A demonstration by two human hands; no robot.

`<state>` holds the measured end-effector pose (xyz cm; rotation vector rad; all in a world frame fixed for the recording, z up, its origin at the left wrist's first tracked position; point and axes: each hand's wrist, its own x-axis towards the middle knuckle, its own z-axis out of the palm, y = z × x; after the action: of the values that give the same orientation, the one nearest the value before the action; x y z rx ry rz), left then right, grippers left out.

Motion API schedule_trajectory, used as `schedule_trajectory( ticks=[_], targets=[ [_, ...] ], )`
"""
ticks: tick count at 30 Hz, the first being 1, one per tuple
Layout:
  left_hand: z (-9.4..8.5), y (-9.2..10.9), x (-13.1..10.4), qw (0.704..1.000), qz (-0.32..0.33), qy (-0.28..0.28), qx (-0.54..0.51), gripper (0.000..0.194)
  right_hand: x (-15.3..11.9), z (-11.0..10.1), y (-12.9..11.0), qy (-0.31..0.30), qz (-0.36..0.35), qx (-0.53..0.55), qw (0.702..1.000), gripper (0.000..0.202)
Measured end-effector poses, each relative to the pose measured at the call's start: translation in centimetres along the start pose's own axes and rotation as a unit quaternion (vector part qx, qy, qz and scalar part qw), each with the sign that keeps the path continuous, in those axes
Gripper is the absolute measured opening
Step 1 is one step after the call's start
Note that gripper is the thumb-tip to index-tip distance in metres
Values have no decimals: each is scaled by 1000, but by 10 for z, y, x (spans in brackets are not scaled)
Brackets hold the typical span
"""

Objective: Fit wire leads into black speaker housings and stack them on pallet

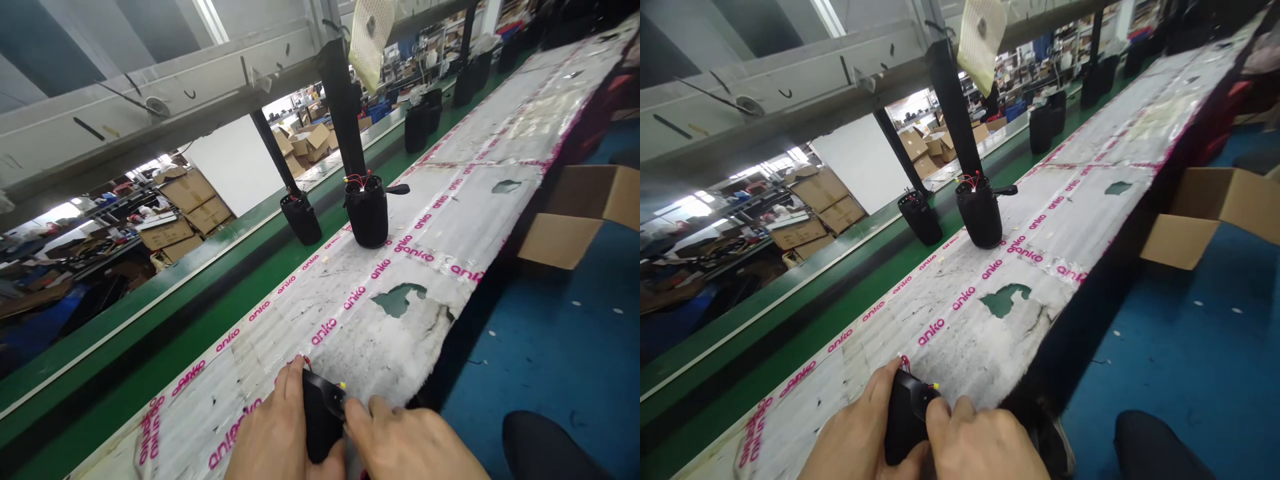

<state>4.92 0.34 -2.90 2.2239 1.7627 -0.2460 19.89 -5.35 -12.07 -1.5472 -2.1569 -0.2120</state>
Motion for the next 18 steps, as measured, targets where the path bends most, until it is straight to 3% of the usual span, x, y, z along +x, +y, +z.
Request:
schedule_trajectory(
  ticks=[4,8,15,18],
  targets=[
    [0,-3,1,1000,8,-5,-21,85,-5,11,-5,-5,18,-6,1000,31],
    [1,-5,1,1000,12,0,-22,85,0,10,-6,-28,13,20,999,20],
    [4,-11,-2,995,33,72,-64,80,12,2,-6,-54,12,15,998,18],
    [1,-16,-6,984,45,156,-74,56,11,5,-5,-46,20,7,999,12]
  ],
)
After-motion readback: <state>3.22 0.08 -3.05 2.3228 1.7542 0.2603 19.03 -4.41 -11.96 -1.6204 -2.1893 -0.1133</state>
